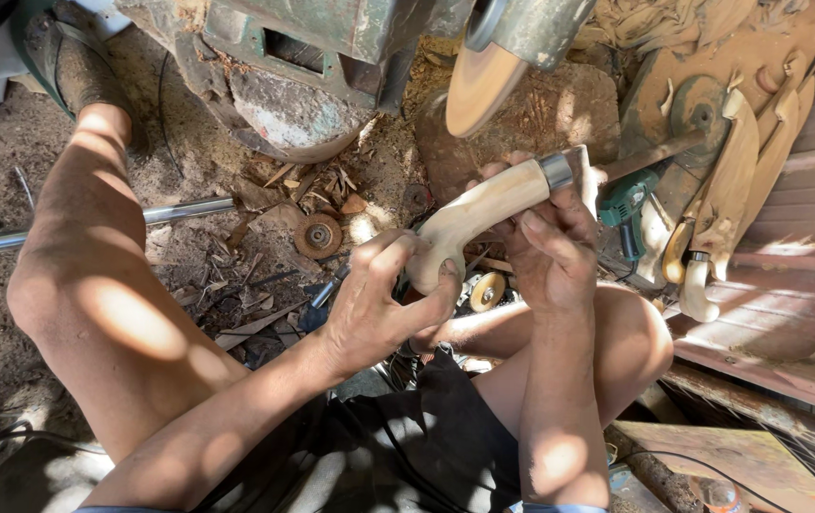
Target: The person holds a curved wooden piece against a rotating grinding wheel to smooth and shape its surface. They rotate the piece by hand to treat different areas and briefly inspect the finish before continuing.
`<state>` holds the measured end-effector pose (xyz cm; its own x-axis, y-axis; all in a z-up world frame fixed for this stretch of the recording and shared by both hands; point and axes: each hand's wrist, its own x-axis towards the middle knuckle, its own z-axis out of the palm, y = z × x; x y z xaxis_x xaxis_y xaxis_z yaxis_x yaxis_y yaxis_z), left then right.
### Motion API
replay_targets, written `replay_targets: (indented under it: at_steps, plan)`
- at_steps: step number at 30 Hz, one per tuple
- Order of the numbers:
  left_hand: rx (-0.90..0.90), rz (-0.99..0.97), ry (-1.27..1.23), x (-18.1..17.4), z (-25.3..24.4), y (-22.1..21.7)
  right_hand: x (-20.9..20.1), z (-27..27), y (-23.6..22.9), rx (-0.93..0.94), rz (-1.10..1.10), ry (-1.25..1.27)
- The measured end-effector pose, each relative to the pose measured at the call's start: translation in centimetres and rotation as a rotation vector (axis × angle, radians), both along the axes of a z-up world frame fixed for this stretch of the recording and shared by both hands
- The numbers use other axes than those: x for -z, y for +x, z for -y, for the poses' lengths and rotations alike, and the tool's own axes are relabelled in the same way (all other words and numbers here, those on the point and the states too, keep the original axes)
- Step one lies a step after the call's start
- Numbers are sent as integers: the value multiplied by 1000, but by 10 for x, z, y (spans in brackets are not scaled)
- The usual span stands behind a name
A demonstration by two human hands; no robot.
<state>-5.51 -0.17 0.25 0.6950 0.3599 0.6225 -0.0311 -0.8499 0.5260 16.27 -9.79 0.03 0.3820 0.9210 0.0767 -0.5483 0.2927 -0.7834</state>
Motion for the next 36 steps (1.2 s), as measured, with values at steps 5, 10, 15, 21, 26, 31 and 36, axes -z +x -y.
replay_targets:
  at_steps: [5,10,15,21,26,31,36]
  plan:
    - [-93,39,67,1,-2,-5,16,5,2,104,-114,-21]
    - [-63,-20,-49,8,-9,-12,19,2,-1,70,-125,41]
    - [-6,-366,-1364,4,-11,-20,3,-7,-10,-46,-67,63]
    - [64,109,-164,-2,-2,-28,3,-14,-23,-169,-29,94]
    - [-65,69,-1381,18,4,-43,37,-29,-47,-263,348,-199]
    - [-666,165,-1729,21,-92,-106,90,-83,-82,-274,491,-587]
    - [-577,638,-1696,75,-296,-121,103,-156,-89,237,586,-863]
